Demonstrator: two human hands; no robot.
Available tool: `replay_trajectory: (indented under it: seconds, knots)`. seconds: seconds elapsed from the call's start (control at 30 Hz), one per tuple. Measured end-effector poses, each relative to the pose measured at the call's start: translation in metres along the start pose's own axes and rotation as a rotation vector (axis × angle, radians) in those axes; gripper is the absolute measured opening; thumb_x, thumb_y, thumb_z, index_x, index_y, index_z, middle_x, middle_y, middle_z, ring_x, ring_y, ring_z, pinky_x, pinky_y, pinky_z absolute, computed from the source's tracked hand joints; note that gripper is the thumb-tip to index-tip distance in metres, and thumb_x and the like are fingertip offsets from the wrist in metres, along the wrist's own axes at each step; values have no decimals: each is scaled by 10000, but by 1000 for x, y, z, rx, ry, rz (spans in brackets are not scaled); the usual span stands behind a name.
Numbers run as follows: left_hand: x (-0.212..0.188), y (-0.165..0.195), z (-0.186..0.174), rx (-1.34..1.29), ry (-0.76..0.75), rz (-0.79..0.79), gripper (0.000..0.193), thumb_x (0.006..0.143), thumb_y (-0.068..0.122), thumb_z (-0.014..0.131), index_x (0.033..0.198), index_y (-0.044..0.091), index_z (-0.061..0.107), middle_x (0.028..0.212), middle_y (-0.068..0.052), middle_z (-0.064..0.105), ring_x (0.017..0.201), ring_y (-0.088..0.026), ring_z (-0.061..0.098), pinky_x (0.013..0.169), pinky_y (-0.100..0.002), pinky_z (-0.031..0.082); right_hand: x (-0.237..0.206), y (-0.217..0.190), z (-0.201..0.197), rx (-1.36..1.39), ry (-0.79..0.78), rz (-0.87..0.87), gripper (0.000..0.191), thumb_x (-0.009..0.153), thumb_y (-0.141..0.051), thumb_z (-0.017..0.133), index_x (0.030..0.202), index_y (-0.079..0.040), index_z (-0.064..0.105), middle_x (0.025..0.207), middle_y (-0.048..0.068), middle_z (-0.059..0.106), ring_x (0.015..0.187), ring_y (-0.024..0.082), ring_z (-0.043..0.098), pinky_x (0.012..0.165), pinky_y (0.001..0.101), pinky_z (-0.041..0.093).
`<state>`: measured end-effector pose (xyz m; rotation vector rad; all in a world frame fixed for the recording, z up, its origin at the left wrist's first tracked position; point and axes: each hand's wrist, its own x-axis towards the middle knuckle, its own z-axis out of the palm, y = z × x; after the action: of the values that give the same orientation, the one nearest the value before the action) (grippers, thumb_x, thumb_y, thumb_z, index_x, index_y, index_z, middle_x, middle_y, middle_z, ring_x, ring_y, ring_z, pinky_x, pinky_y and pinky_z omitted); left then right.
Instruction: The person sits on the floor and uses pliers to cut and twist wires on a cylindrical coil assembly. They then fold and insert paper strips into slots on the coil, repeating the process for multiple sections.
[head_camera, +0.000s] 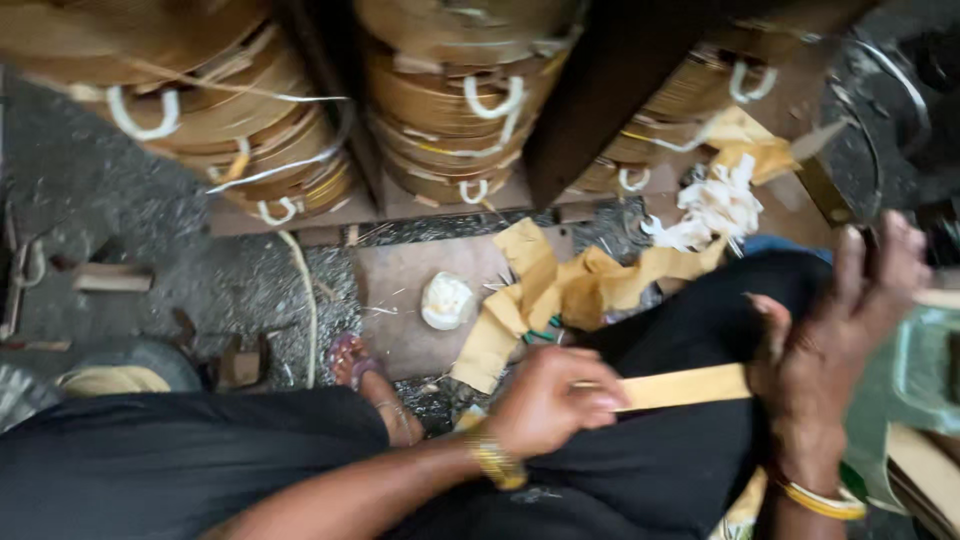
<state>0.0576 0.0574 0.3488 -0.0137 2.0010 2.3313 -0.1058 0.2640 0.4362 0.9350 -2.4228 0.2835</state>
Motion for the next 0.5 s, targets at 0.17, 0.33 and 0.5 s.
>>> replay_trajectory:
  seconds: [0.17,0.33,0.5]
  knots:
    - [-53,-14,-185,50,500,-282,330,943,-41,531,1125,86,774,935,-90,798,705,-139,723,609,-289,617,-5,-49,33,179,13,79,464,1079,-148,652,1484,-34,458,1436,257,503,1349,436,473,1157,532,384]
    - [-85,-39,-261,-169,733,-243,285,955,66,593,1204,40,728,937,-107,771,740,-140,740,689,-284,617,-36,-175,237,788,-674,-36,675,701,-28,656,1363,-37,528,1193,245,636,1116,397,577,950,445,476]
    - [-92,-54,-264,-261,686,-290,337,1013,159,541,1205,-2,766,999,-137,794,795,-147,736,709,-269,581,-82,-217,366,193,-766,-684,641,743,-71,583,1347,108,462,1210,275,645,1260,376,520,1086,523,325]
